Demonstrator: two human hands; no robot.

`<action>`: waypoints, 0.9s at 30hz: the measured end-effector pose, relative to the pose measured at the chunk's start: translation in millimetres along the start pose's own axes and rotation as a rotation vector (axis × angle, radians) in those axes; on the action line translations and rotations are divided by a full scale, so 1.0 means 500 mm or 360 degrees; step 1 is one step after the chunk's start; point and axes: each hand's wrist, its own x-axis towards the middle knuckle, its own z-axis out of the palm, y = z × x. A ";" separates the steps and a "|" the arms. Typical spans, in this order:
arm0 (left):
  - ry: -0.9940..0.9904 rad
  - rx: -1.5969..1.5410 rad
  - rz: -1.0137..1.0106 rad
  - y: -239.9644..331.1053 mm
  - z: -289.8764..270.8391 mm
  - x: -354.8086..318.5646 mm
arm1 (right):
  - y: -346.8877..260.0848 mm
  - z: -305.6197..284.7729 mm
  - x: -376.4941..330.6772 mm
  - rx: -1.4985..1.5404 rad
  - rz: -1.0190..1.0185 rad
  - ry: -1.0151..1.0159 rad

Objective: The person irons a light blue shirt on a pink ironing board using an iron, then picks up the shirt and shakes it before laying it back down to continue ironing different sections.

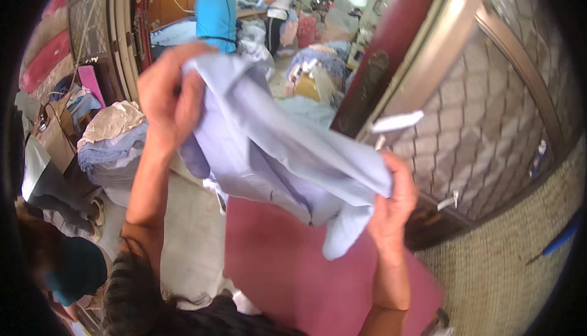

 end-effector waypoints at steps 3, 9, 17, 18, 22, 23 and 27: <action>0.0074 -0.0071 0.0060 0.083 0.047 0.066 | -0.105 -0.152 0.012 -0.0367 -0.0041 -0.0066; -0.0369 -0.0223 0.0039 0.164 0.270 -0.061 | -0.027 -0.298 -0.107 -0.0700 0.0585 -0.0187; -0.1799 -0.0692 -0.0986 0.481 0.126 -0.599 | 0.041 -0.314 -0.610 -0.0744 0.0844 -0.0532; -0.1948 -0.0725 -0.1172 0.526 0.070 -0.614 | 0.022 -0.308 -0.660 -0.0727 0.0855 -0.0548; -0.1520 -0.0606 -0.1073 0.635 -0.055 -0.589 | -0.008 -0.330 -0.739 -0.0634 0.0885 -0.0188; -0.1486 -0.0584 -0.1072 0.652 -0.066 -0.570 | -0.010 -0.339 -0.744 -0.0668 0.0990 -0.0122; -0.1662 -0.0655 -0.0962 0.708 -0.078 -0.564 | 0.009 -0.362 -0.717 -0.0951 0.0995 -0.0174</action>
